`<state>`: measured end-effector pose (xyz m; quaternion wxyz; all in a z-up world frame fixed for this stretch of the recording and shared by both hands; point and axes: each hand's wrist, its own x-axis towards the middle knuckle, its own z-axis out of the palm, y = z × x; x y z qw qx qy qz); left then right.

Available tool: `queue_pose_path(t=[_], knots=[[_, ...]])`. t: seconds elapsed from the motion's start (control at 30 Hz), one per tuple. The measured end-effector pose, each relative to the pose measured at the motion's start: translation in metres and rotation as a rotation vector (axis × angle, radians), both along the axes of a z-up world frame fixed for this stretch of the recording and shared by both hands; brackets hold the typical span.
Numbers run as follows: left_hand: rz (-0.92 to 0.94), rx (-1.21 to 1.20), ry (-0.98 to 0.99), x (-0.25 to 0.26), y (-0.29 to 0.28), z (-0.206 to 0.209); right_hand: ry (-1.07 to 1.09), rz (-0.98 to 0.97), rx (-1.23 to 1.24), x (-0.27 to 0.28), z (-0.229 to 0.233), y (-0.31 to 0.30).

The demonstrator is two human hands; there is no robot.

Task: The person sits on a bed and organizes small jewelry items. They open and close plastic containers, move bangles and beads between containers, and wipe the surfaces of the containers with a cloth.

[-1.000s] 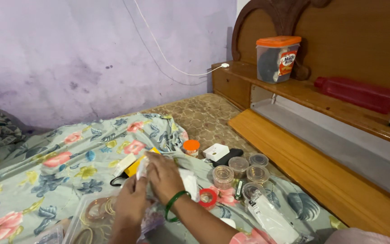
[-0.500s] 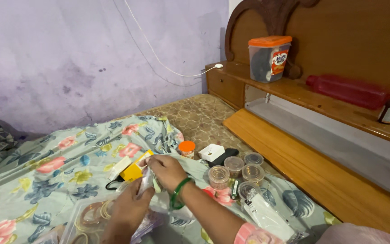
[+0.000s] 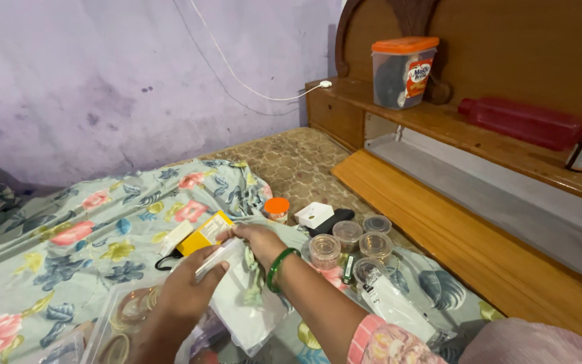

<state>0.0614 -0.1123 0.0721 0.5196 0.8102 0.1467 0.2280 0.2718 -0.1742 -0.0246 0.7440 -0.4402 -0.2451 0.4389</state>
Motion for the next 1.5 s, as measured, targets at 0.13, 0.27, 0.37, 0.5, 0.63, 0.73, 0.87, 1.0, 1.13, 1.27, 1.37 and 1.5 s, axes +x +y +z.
queue_pose_path(t=[0.13,0.27,0.37,0.5,0.63,0.73,0.87,1.0,1.13,1.27,1.37,1.5], knots=[[0.13,0.072,-0.019,-0.002,0.005,0.015,-0.084,-0.056,-0.005,-0.002,0.009,-0.012],[0.167,-0.077,-0.053,-0.009,-0.001,0.02,-0.452,0.063,-0.14,-0.005,-0.001,-0.035],[0.228,-0.063,-0.035,-0.004,-0.003,0.015,-0.763,-0.028,-0.298,-0.012,0.013,-0.055],[0.333,-0.13,-0.063,0.005,-0.001,0.001,-0.533,-0.224,-0.369,-0.049,0.046,-0.069],[0.303,0.013,0.085,0.011,0.005,0.007,-0.936,-0.35,-0.579,-0.06,0.078,-0.082],[0.243,0.157,0.21,0.012,0.004,0.022,-1.358,-0.318,-0.57,-0.06,0.09,-0.08],[0.231,0.233,0.296,0.005,-0.006,0.043,-1.516,-0.377,-0.422,-0.063,0.096,-0.075],[0.331,0.149,0.237,-0.001,-0.014,0.053,-1.213,-0.567,-0.404,-0.057,0.096,-0.083],[0.537,0.0,0.182,-0.007,-0.019,0.044,-0.77,-0.842,-0.346,-0.053,0.083,-0.089],[0.572,-0.203,-0.047,-0.002,-0.022,0.017,-0.172,-0.574,-0.071,-0.056,0.07,-0.082],[0.352,-0.201,0.053,-0.008,0.004,-0.005,-0.321,-0.462,-0.139,-0.052,0.068,-0.082],[-0.039,-0.182,0.182,0.008,0.03,-0.042,-0.783,-0.331,-0.199,-0.044,0.077,-0.075]])
